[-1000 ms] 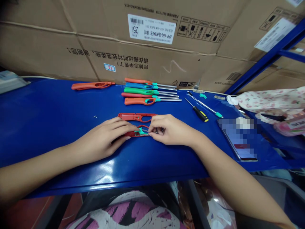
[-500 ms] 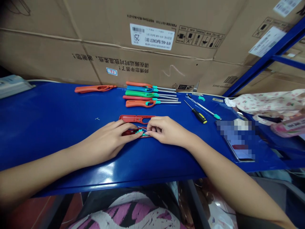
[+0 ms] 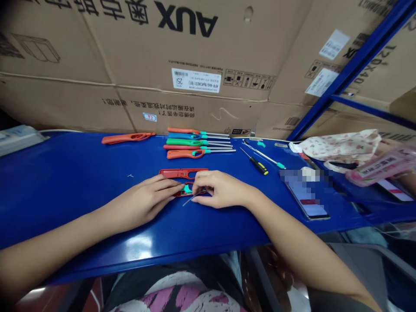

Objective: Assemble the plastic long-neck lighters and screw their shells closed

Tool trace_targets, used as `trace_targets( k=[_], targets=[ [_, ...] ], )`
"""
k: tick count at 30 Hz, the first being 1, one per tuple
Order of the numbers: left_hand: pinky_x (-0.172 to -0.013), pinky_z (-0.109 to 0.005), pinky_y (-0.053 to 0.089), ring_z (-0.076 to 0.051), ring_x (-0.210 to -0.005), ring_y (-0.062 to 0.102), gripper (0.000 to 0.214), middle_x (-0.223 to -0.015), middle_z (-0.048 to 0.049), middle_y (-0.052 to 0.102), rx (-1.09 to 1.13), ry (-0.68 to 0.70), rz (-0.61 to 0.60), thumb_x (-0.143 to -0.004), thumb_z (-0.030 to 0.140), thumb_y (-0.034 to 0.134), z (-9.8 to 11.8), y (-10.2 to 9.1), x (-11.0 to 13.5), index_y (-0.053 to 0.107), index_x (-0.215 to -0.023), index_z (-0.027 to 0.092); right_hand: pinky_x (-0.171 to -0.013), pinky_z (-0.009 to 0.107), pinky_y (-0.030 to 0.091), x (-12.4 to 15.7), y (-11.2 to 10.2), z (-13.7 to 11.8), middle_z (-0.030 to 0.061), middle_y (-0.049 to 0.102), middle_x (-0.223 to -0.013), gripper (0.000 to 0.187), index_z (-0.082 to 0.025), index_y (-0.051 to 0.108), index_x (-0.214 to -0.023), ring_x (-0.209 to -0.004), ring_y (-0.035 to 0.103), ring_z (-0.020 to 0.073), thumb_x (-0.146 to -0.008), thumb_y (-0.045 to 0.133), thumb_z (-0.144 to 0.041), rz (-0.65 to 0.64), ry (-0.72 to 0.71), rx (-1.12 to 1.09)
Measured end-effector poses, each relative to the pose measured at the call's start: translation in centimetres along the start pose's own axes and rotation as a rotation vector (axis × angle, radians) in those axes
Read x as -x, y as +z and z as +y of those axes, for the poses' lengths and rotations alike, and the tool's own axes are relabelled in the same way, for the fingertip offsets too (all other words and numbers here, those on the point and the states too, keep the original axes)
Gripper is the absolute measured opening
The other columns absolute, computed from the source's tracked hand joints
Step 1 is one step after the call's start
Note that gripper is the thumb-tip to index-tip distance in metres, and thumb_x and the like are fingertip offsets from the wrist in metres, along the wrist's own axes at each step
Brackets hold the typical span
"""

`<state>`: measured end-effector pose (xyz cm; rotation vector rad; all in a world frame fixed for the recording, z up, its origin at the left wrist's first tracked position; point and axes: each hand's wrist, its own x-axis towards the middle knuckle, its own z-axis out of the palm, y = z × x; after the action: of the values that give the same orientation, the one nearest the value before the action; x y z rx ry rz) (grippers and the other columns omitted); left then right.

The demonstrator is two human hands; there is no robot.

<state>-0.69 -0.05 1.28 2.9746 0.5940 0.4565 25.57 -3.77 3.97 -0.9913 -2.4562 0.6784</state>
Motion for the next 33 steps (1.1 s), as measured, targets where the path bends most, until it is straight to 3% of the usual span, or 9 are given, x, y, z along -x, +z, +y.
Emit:
trace_targets(
  k=[3,8,13,16,19,22,27,33],
  targets=[
    [-0.099,-0.045,0.055,-0.026,-0.112,0.064,0.034,-0.125,-0.0116,0.069,0.021,0.001,0.011,-0.103,0.021,0.045,-0.1,-0.1,-0.1,0.066,-0.129,0.016,-0.064,0.024,0.046,0.1,-0.4,0.1,0.0035,0.065,-0.088,0.013,-0.015,0.071,-0.094,-0.066,0.053,0.0097,-0.093,0.063,-0.026,0.052,0.0,0.008],
    [-0.1,-0.047,0.054,-0.026,-0.111,0.066,0.033,-0.123,-0.0112,0.07,0.003,-0.011,0.034,-0.102,0.022,0.047,0.0,-0.5,-0.1,0.068,-0.127,0.019,-0.061,0.024,0.044,0.6,-2.2,2.5,0.0009,0.066,-0.074,0.018,-0.016,0.071,-0.104,-0.063,0.056,0.0113,-0.094,0.058,-0.025,0.322,0.111,0.116],
    [-0.101,-0.047,0.053,-0.026,-0.112,0.065,0.032,-0.124,-0.0095,0.069,-0.02,-0.013,0.013,-0.101,0.023,0.049,0.0,-0.7,0.0,0.067,-0.127,0.023,-0.066,0.026,0.046,1.8,-4.5,6.1,0.0053,0.068,-0.093,0.025,-0.018,0.07,-0.109,-0.072,0.059,0.0146,-0.087,0.057,-0.019,0.538,0.276,0.316],
    [-0.099,-0.047,0.053,-0.027,-0.113,0.064,0.033,-0.125,-0.0092,0.069,-0.034,-0.01,0.01,-0.101,0.023,0.048,0.0,-0.8,0.0,0.066,-0.128,0.023,-0.072,0.027,0.046,2.5,-5.9,7.7,0.0037,0.069,-0.09,0.028,-0.019,0.07,-0.108,-0.073,0.059,0.0152,-0.084,0.058,-0.019,0.576,0.566,0.425],
    [-0.094,-0.044,0.055,-0.026,-0.111,0.064,0.032,-0.122,-0.009,0.07,-0.054,-0.016,0.019,-0.1,0.022,0.048,0.0,-0.9,0.0,0.067,-0.127,0.023,-0.065,0.026,0.044,3.1,-7.5,9.1,0.0031,0.065,-0.073,0.026,-0.015,0.07,-0.106,-0.066,0.059,0.0165,-0.085,0.054,-0.018,0.597,0.75,0.45],
    [-0.087,-0.04,0.056,-0.026,-0.105,0.066,0.03,-0.116,-0.0086,0.072,-0.075,-0.02,0.033,-0.1,0.023,0.049,0.0,-1.3,0.0,0.069,-0.123,0.022,-0.067,0.027,0.046,3.6,-9.2,10.8,0.0057,0.069,-0.078,0.03,-0.014,0.071,-0.105,-0.068,0.062,0.0175,-0.079,0.056,-0.01,0.575,0.905,0.481],
    [-0.081,-0.036,0.056,-0.024,-0.098,0.067,0.028,-0.11,-0.0081,0.074,-0.106,-0.007,0.067,-0.098,0.022,0.052,0.1,-1.7,0.1,0.071,-0.118,0.022,-0.093,0.033,0.048,5.0,-11.8,13.5,0.0149,0.07,-0.111,0.042,-0.012,0.066,-0.119,-0.105,0.065,0.0267,-0.078,0.064,-0.011,0.573,1.068,0.596],
    [-0.081,-0.037,0.056,-0.025,-0.097,0.068,0.028,-0.109,-0.0077,0.074,-0.109,-0.001,0.059,-0.098,0.023,0.052,0.0,-1.5,0.2,0.071,-0.118,0.022,-0.101,0.039,0.05,5.8,-13.3,15.4,0.0158,0.064,-0.125,0.04,-0.012,0.06,-0.13,-0.115,0.062,0.0255,-0.092,0.064,-0.023,0.491,1.144,0.661]
  ],
)
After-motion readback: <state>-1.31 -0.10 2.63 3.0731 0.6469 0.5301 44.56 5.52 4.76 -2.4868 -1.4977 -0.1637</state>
